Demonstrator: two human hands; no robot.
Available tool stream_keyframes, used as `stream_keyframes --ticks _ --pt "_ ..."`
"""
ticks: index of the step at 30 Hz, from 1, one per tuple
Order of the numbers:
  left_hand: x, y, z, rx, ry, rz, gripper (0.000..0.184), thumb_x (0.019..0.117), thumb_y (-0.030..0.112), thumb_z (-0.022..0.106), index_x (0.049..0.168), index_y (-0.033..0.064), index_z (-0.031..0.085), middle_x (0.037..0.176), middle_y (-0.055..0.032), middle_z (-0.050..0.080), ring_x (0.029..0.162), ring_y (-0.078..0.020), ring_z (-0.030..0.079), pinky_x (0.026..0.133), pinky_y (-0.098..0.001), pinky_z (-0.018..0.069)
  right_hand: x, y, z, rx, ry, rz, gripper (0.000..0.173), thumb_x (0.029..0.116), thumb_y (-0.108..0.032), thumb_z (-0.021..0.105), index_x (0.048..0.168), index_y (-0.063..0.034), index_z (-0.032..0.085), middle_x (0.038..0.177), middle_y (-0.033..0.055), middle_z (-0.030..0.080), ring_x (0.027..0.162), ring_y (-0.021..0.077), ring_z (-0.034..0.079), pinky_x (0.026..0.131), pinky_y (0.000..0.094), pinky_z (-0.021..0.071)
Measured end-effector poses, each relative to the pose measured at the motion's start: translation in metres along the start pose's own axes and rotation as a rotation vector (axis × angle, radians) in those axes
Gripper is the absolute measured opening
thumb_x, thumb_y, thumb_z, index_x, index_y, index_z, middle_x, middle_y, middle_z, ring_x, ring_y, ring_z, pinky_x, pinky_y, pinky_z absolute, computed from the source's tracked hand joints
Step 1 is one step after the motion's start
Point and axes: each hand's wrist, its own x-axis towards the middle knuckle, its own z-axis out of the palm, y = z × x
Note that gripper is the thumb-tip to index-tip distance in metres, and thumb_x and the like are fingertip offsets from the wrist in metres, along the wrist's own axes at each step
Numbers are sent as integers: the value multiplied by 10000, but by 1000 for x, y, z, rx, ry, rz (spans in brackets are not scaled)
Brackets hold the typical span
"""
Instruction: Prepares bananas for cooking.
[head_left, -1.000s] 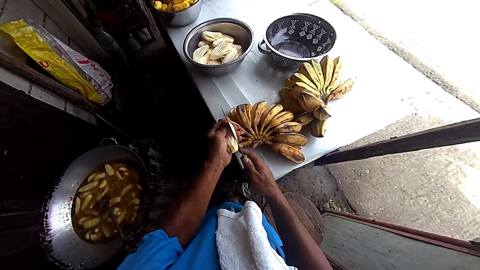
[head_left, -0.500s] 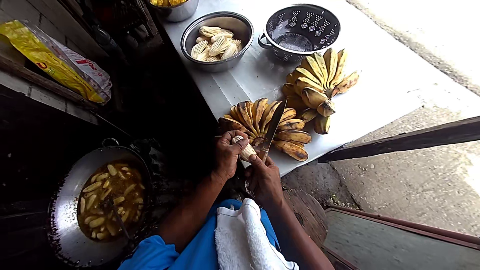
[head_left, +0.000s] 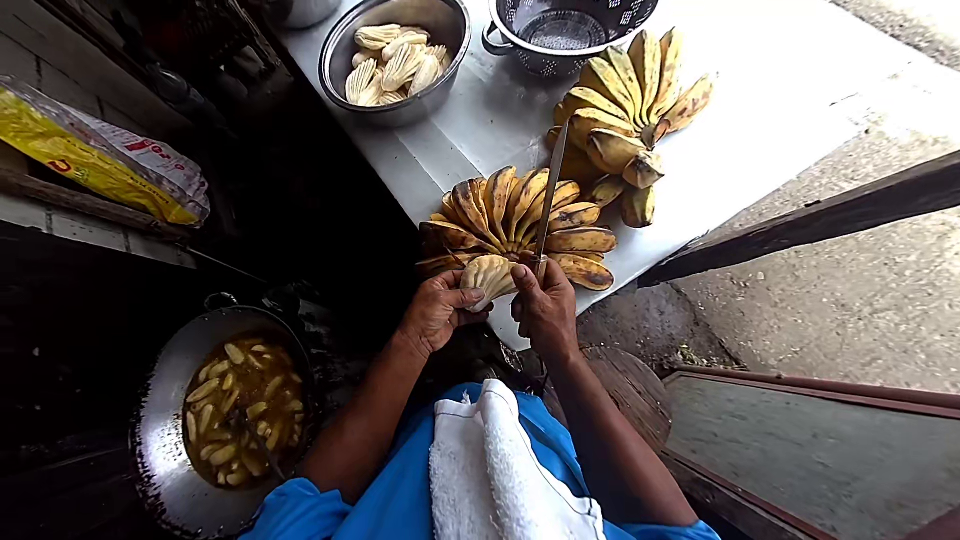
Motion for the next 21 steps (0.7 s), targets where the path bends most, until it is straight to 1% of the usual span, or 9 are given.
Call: stream_keyframes --ticks 1,3,4,7,10,13,14,17,21 --pt "2 6 0 -10 17 3 273 956 -51 608 1218 13 569 1037 -167 685 835 -260 719 764 -431 633 0 1 -3 -16 27 -8 384 991 -498 636 1202 -179 605 669 34 602 413 128 497 392 277 465" --pt "7 26 1 -3 52 22 250 976 -19 602 1219 23 565 1017 -163 685 812 -252 720 734 -405 635 -3 3 -13 -15 65 -9 385 1070 -463 494 1291 -160 583 870 49 748 432 115 525 401 252 451" --pt "13 40 2 7 61 40 249 981 -4 599 1226 25 562 1013 -160 683 805 -246 716 722 -392 633 -4 3 -18 -10 81 -13 381 1097 -432 436 1302 -144 578 901 61 768 429 120 539 392 248 446" --pt "46 107 3 17 62 184 253 1007 27 560 1258 12 527 1018 -153 680 811 -236 715 726 -370 628 -6 5 -30 30 114 -22 376 1128 -355 354 1256 -74 568 849 105 756 417 123 546 385 242 451" --pt "79 192 -6 62 222 485 341 1043 132 557 1362 21 512 1188 -158 648 998 -255 695 850 -415 609 -10 3 -34 47 112 -52 382 1131 -325 332 1267 -42 549 834 108 743 428 120 551 395 235 465" --pt "85 230 -28 28 507 635 570 1037 262 605 1527 100 364 1510 -184 449 1317 -317 547 982 -479 552 -14 0 -38 32 81 -103 377 1131 -305 303 1299 -30 499 838 96 735 442 113 548 404 229 460" --pt "81 224 -30 -21 542 640 570 1039 261 598 1533 110 356 1505 -183 446 1281 -308 574 948 -455 569 -13 -1 -39 23 69 -120 375 1129 -295 306 1341 -30 467 843 88 728 446 110 544 404 228 461" --pt "65 157 -28 -139 567 501 496 1050 184 552 1503 88 374 1296 -183 521 979 -264 671 776 -384 613 -14 1 -38 5 39 -118 429 1120 -242 342 1505 -54 348 854 84 704 460 113 535 425 234 472" --pt "59 72 -25 -186 527 168 403 1057 201 555 1416 57 441 1200 -200 579 822 -254 676 676 -370 602 -12 -3 -32 -26 -38 -123 435 1107 -239 387 1520 -106 363 889 69 693 486 116 543 449 238 485"
